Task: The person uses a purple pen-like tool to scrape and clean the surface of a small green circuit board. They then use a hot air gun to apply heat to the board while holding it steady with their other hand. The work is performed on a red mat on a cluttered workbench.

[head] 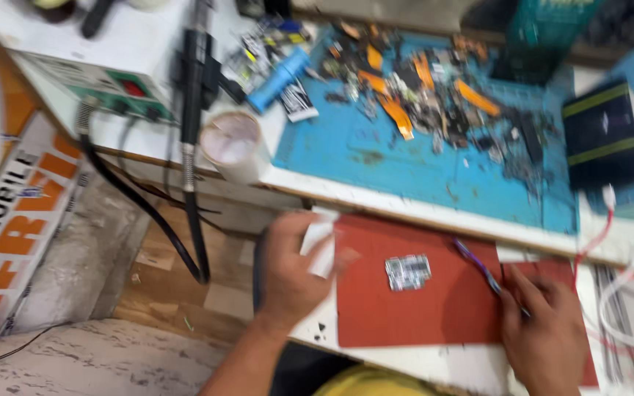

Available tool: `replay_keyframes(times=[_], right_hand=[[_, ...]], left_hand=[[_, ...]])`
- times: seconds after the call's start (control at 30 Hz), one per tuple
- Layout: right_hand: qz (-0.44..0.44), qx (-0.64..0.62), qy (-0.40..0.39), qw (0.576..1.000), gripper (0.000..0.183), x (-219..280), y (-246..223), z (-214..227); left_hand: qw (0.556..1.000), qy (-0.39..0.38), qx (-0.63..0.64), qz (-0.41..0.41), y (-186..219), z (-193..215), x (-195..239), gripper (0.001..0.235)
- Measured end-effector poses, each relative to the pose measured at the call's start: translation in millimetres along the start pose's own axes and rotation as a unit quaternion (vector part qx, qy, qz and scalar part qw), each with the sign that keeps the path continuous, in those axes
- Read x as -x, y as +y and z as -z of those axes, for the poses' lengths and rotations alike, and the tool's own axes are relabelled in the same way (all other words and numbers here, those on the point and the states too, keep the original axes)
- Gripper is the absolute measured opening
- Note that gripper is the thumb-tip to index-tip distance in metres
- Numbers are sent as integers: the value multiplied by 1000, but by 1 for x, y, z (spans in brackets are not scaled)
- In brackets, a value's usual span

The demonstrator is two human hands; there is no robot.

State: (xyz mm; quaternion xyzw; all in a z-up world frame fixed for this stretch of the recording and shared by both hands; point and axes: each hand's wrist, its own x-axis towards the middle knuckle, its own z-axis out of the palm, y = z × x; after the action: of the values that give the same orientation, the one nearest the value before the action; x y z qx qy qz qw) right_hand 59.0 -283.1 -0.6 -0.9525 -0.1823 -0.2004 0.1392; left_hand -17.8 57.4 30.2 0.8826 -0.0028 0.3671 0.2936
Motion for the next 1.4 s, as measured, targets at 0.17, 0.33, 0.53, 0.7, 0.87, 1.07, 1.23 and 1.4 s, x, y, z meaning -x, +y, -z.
replay_keyframes(times=[0.17,0.33,0.53,0.7,0.87,1.07,1.23,1.4], right_hand=[[-126,-105,-41,986,38,24,22,-19],[-64,-161,20,985,38,41,25,-38],[-34,-196,48,979,43,39,-1,-20],[66,-237,96,965,60,-6,-64,28],[211,-168,17,963,59,-45,-104,55],[87,-255,-197,942,40,-32,-107,25],[81,-328,-142,930,45,-3,-123,18],[103,-314,-235,914,51,7,-125,15]], left_hand=[[959,149,-204,127,-102,67,-51,39],[953,2,-102,286,-176,81,-98,45],[965,41,-121,228,-143,91,-110,38],[991,-55,-116,49,-43,98,-87,40],[933,-283,-139,-172,31,63,-37,29],[967,-33,-62,-244,42,53,23,34],[851,-29,447,276,73,-14,104,62],[788,-34,483,381,55,-38,106,27]])
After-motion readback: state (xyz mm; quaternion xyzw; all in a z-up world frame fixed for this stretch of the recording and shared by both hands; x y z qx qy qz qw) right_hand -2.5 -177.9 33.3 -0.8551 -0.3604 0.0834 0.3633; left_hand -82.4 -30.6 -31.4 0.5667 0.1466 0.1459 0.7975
